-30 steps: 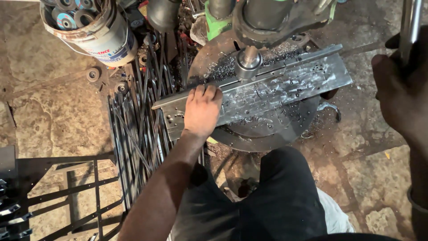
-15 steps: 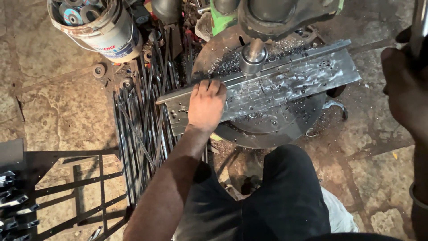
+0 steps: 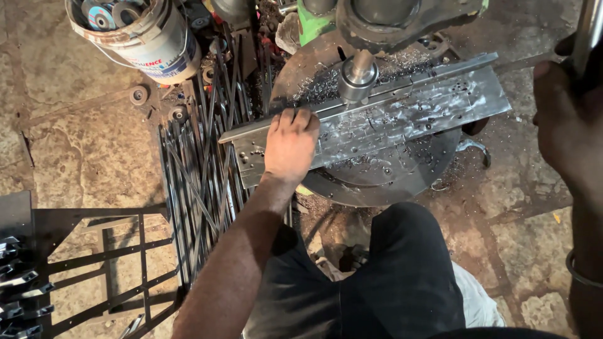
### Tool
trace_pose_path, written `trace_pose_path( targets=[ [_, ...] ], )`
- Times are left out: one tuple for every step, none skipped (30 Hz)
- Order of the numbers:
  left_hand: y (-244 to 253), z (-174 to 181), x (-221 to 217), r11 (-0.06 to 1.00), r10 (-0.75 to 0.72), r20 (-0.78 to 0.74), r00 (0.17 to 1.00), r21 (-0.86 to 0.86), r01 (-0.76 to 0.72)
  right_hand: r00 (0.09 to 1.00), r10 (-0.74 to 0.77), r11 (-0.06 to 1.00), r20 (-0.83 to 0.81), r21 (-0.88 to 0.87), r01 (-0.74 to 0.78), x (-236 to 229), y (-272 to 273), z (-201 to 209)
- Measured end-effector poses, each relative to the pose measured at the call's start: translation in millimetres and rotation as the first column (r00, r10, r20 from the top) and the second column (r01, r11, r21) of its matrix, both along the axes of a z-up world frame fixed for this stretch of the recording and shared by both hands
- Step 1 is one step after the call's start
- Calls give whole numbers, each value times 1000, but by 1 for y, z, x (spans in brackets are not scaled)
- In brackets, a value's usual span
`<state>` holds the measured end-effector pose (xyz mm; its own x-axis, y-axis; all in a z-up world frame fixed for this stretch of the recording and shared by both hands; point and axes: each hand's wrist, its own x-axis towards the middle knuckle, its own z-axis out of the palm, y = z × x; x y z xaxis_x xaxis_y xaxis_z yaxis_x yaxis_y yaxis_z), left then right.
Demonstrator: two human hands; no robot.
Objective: Operating a vertical drill press to make holes in a metal workpiece.
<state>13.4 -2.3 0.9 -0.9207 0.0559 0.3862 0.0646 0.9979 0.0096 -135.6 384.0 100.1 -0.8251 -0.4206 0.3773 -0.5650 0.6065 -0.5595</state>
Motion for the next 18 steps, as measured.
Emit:
trace_pose_path(
  targets=[
    [0, 0, -1, 1000, 7, 16, 1000, -1, -7, 999, -30, 999, 34, -18, 31, -2, 5, -6],
    [0, -1, 0, 1000, 5, 15, 1000, -2, -5, 999, -32, 999, 34, -18, 32, 7, -7, 9],
    [-1, -1, 0, 1000, -2, -5, 1000, 7, 2, 999, -40, 998, -4, 45, 40, 17, -19, 24],
    [-1, -2, 0, 1000, -9, -25, 1000, 15, 9, 998, -46, 993, -43, 108, 51, 27, -32, 39],
    [-1, -1, 0, 1000, -10, -25, 1000, 15, 11, 998, -48, 993, -44, 108, 52, 29, -34, 42],
    [-1, -1, 0, 1000, -7, -26, 1000, 17, 8, 999, -35, 999, -27, 16, 36, 32, -38, 45],
    [-1, 0, 1, 1000, -5, -26, 1000, 19, 5, 1000, -21, 997, -11, -77, 20, 35, -41, 47],
    [-1, 0, 1, 1000, -4, -27, 1000, 18, 5, 1000, -21, 997, -12, -78, 20, 36, -42, 49],
    [-1, 1, 1, 1000, -8, -27, 1000, 20, 9, 1000, -16, 997, -22, -70, 14, 37, -43, 50],
    [-1, 2, 1, 1000, -14, -27, 1000, 22, 14, 999, -12, 998, -32, -62, 10, 38, -44, 51],
    [-1, 1, 1, 1000, -15, -27, 1000, 21, 16, 999, -14, 998, -33, -63, 12, 40, -46, 55],
    [-1, 0, 1, 1000, -15, -31, 999, 25, 16, 992, -21, 999, -127, 39, 26, 41, -48, 58],
    [-2, -1, 1, 999, -15, -34, 999, 29, 16, 975, -17, 989, -220, 139, 49, 43, -51, 62],
    [-1, 0, 1, 999, -14, -36, 999, 28, 15, 975, -17, 989, -222, 138, 48, 37, -49, 53],
    [-1, 0, 1, 999, -14, -24, 1000, 32, 15, 982, -18, 997, -188, 68, 31, 32, -47, 44],
    [-1, 1, 1, 999, -14, -13, 1000, 34, 15, 988, -17, 1000, -155, -3, 17, 26, -46, 35],
    [-1, 0, 0, 999, -14, -15, 1000, 33, 14, 987, -16, 1000, -157, -5, 16, 11, -51, 20],
    [-1, 0, -1, 1000, -14, -13, 1000, 12, 14, 961, 64, 994, -270, -69, -86, -5, -56, 4]
  ],
)
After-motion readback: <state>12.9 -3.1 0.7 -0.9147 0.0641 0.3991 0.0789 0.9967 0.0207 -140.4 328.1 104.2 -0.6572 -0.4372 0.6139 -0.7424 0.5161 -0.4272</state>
